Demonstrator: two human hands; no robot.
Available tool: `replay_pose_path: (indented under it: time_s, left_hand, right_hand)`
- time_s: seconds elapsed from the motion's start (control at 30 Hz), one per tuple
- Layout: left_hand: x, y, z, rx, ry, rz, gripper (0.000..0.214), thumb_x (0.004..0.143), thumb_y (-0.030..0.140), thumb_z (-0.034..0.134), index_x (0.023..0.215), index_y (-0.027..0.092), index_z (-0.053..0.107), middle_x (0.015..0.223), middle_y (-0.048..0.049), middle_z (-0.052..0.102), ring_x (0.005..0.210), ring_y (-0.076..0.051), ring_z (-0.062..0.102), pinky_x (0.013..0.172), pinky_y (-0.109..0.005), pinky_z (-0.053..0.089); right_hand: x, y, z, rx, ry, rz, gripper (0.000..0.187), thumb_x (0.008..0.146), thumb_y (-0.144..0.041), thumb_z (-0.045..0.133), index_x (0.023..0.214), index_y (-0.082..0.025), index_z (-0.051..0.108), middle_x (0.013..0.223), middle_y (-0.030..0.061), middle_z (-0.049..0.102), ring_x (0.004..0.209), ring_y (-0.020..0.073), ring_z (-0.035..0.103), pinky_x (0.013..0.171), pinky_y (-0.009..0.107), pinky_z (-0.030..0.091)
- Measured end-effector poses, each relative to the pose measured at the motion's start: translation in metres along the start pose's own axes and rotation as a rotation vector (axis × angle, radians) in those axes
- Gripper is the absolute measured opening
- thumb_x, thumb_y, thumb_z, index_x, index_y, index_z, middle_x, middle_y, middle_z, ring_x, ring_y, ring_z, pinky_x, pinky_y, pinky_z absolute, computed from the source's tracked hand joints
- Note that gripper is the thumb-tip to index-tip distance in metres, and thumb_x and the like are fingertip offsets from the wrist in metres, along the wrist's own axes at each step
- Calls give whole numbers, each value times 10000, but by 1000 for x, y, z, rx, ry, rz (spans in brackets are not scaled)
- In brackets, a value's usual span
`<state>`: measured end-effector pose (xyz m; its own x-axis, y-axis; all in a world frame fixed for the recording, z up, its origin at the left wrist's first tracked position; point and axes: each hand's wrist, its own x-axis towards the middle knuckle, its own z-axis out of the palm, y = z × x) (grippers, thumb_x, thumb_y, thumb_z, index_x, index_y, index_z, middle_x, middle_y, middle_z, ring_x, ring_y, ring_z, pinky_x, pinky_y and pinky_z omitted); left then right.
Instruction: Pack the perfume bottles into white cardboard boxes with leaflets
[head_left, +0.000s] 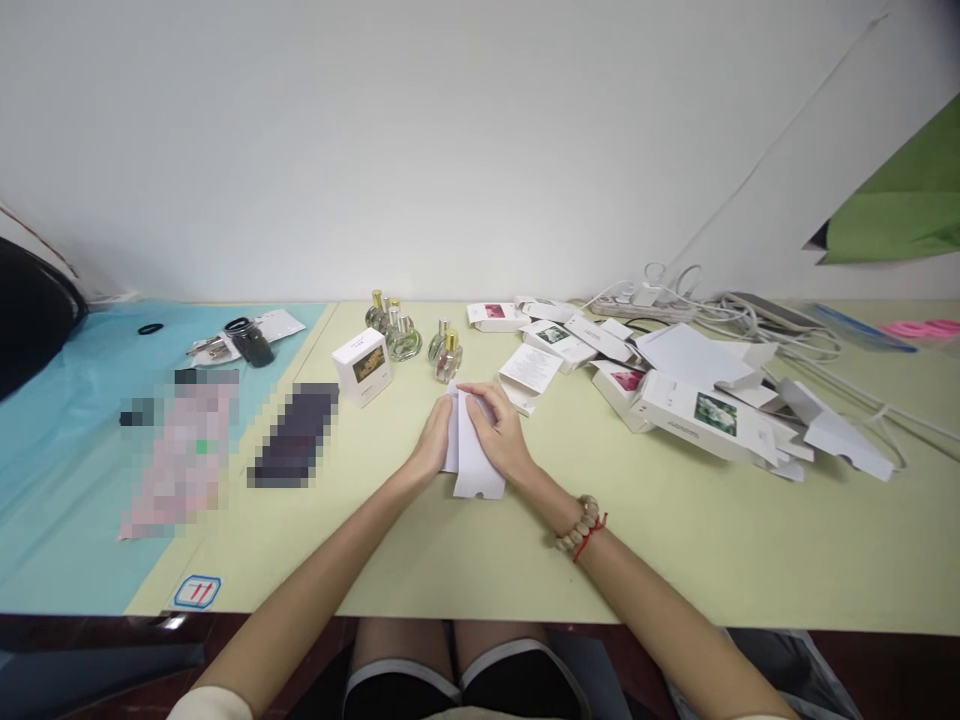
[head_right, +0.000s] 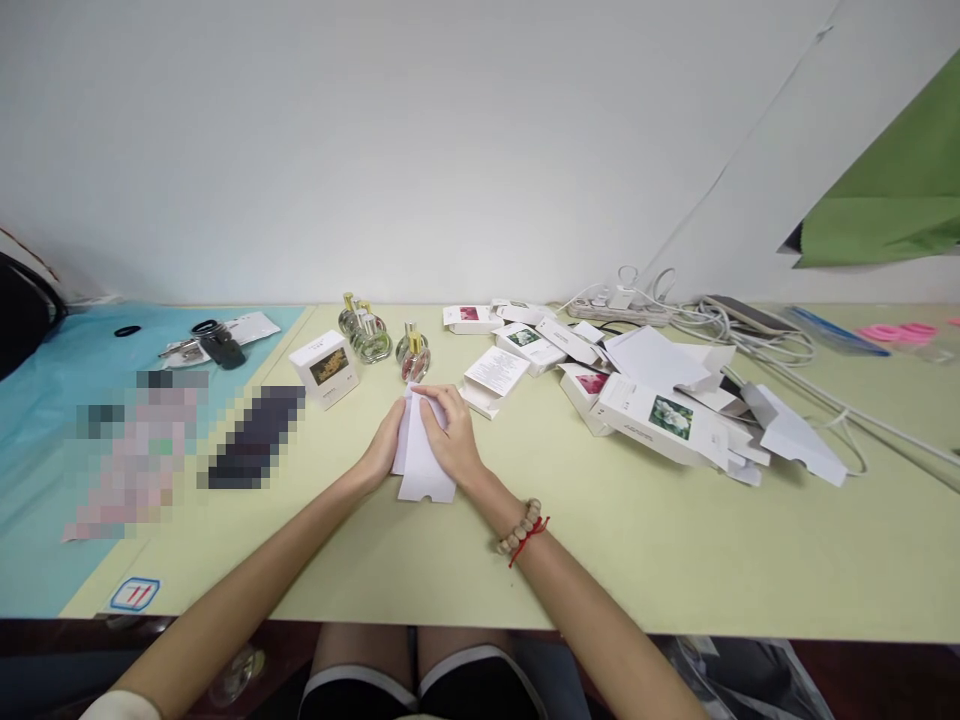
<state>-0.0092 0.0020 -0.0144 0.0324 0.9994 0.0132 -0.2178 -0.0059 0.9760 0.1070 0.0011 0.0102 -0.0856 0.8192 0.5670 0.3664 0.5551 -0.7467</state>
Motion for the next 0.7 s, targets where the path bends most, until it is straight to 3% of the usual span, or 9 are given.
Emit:
replay_pose_path:
  time_s: [0.13, 0.27, 0.4, 0.53, 0.6, 0.7]
  left_hand:
    - [-4, -1, 5, 26, 2, 68, 355, 841, 478, 402, 955, 185, 567, 948, -46, 590, 922, -178, 530, 835, -280, 401]
    - [-5, -1, 7, -35, 27, 43, 400, 846, 499, 371, 992, 175, 555, 996, -61, 583, 955, -184, 529, 841, -286, 407]
    - [-9, 6, 10, -75, -23, -5, 383, 787, 481, 501, 1019, 178, 527, 958, -57, 593, 900, -188, 558, 771, -267, 433]
    - [-13, 16, 13, -132, -65, -15, 359, 764, 414, 559, 1040, 193, 497, 1006, -52, 592, 929, -194, 566, 789, -270, 438]
    - [-15, 18, 13, -156, -78, 1, 343, 773, 393, 548, 1051, 201, 490, 1048, -51, 588, 966, -201, 560, 821, -284, 434]
    - [-17, 20, 12, -134, -89, 22, 335, 793, 385, 515, 1082, 219, 482, 1095, -46, 577, 1000, -205, 549, 851, -295, 423]
  right_hand:
    - [0, -1, 3, 48, 10, -4, 217, 848, -241, 449, 1004, -235, 601, 985, 45, 585, 971, 176, 535, 901, 365, 411]
    - [0, -3, 4, 71, 39, -16, 196, 822, -210, 480, 984, -220, 591, 973, 45, 596, 957, 171, 544, 892, 354, 419]
    - [0, -6, 5, 69, 48, 4, 194, 816, -209, 480, 984, -224, 575, 965, 46, 595, 948, 175, 548, 882, 357, 429]
    - [-1, -9, 3, -29, 200, -3, 270, 790, -210, 500, 1053, -230, 553, 1094, 67, 540, 1085, 198, 475, 976, 396, 351]
    - [-1, -9, 3, -44, 261, 31, 326, 799, -231, 485, 1122, -235, 521, 1177, 72, 501, 1153, 202, 423, 1013, 407, 303]
    - [-1, -6, 3, 60, 191, 142, 302, 835, -295, 428, 1115, -231, 523, 1164, 65, 535, 1106, 200, 468, 964, 398, 355]
